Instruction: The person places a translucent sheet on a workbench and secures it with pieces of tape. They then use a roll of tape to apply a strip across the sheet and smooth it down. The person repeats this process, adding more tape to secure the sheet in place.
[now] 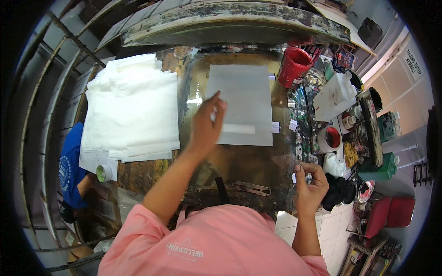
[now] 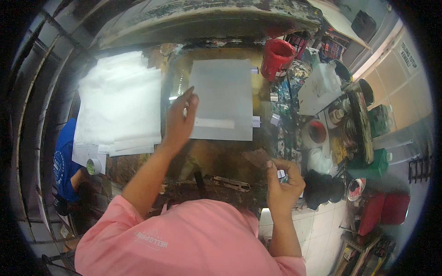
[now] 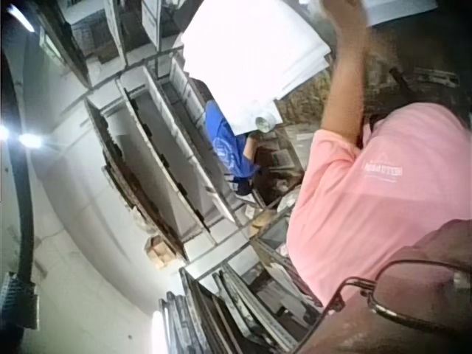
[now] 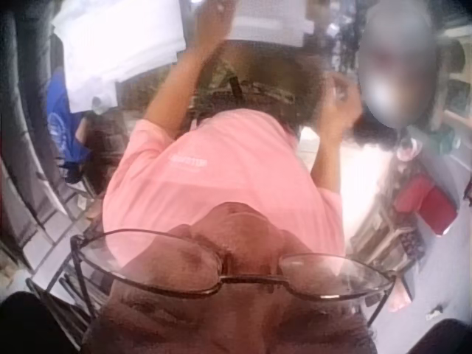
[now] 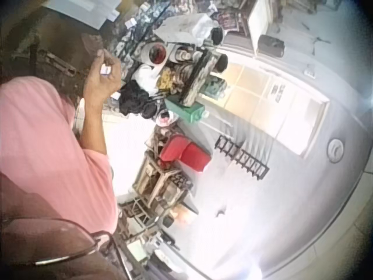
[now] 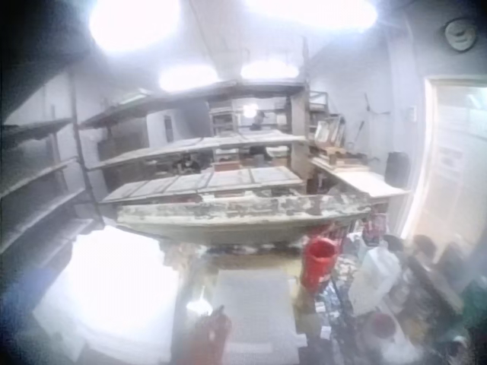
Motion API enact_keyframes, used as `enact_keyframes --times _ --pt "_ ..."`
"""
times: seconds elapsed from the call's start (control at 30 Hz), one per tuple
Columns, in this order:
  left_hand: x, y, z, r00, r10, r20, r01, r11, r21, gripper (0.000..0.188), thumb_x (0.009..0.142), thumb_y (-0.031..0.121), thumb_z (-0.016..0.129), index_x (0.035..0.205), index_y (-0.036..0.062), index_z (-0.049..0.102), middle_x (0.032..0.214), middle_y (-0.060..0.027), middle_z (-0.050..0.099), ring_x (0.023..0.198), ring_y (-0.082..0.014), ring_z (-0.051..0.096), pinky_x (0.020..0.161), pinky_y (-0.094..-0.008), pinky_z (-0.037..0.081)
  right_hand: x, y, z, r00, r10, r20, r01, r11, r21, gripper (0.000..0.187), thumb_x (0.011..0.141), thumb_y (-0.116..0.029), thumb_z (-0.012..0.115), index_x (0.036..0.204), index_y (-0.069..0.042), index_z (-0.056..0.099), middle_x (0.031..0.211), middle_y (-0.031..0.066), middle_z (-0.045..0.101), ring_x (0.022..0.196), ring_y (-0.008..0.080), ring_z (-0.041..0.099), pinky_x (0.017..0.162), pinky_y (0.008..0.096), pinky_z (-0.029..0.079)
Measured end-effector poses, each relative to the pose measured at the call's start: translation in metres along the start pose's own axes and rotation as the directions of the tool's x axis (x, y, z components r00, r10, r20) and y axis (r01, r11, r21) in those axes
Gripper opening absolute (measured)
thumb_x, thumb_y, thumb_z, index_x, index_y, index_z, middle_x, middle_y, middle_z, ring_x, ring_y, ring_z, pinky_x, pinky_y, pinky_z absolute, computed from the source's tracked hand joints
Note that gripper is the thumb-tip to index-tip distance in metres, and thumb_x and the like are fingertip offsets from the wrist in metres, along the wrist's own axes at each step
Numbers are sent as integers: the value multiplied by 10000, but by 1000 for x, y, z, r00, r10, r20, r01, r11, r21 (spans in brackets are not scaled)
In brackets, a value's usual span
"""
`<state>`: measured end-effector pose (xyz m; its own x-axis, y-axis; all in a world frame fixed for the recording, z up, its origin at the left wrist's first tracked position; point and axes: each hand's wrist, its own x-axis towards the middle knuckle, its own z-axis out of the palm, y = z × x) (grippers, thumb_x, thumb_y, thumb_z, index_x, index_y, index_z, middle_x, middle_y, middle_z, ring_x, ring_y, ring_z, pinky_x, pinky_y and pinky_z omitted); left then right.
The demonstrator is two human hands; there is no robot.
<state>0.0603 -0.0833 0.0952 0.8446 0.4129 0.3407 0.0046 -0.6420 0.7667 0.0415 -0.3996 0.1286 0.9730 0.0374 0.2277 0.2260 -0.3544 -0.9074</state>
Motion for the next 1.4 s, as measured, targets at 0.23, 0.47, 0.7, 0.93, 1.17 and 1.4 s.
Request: enact_keyframes --times 0.23,0.47,0.7,0.93,1.17,1.4 --pt "127 -173 9 971 -66 228 -102 751 653 1061 996 807 317 1639 -35 262 1704 -230 283 1612 -349 190 1306 -521 121 1 2 9 993 81 85 -83 996 20 128 927 -110 795 929 0 729 875 58 724 854 129 641 841 292 498" --pt "141 -187 26 950 -152 274 -86 716 693 1044 997 821 209 1660 16 246 1728 -155 268 1613 -318 201 1316 -506 69 5 24 7 983 177 48 -179 983 43 144 915 -113 809 929 1 722 890 48 711 873 123 631 849 289 491" --pt "125 -216 1 964 -44 262 -150 723 674 921 1056 714 196 1653 16 271 1731 -141 266 1622 -320 162 1315 -520 22 4 10 0 989 127 81 -137 982 132 157 921 -112 806 975 6 719 946 53 702 880 130 628 839 286 498" --pt "56 -183 -6 955 -65 291 -198 589 783 827 1086 633 228 1663 42 260 1731 -159 259 1622 -387 120 1246 -682 -74 -2 30 -17 973 228 36 -230 972 54 191 914 -126 809 1001 21 723 937 57 696 881 136 633 823 289 502" --pt "41 -156 -1 991 135 12 -94 618 781 816 1092 620 223 1679 54 204 1754 -190 153 1623 -404 87 1210 -719 -119 27 36 -6 970 200 140 -219 966 137 178 933 -133 795 1019 7 725 908 42 719 844 110 646 777 268 509" --pt "-40 -20 46 618 529 581 -697 711 94 696 978 541 650 1437 21 588 1524 -171 552 1462 -375 461 1266 -484 301 32 68 -3 942 245 228 -268 960 78 189 945 -138 782 1025 19 716 914 42 726 832 113 651 766 283 517"
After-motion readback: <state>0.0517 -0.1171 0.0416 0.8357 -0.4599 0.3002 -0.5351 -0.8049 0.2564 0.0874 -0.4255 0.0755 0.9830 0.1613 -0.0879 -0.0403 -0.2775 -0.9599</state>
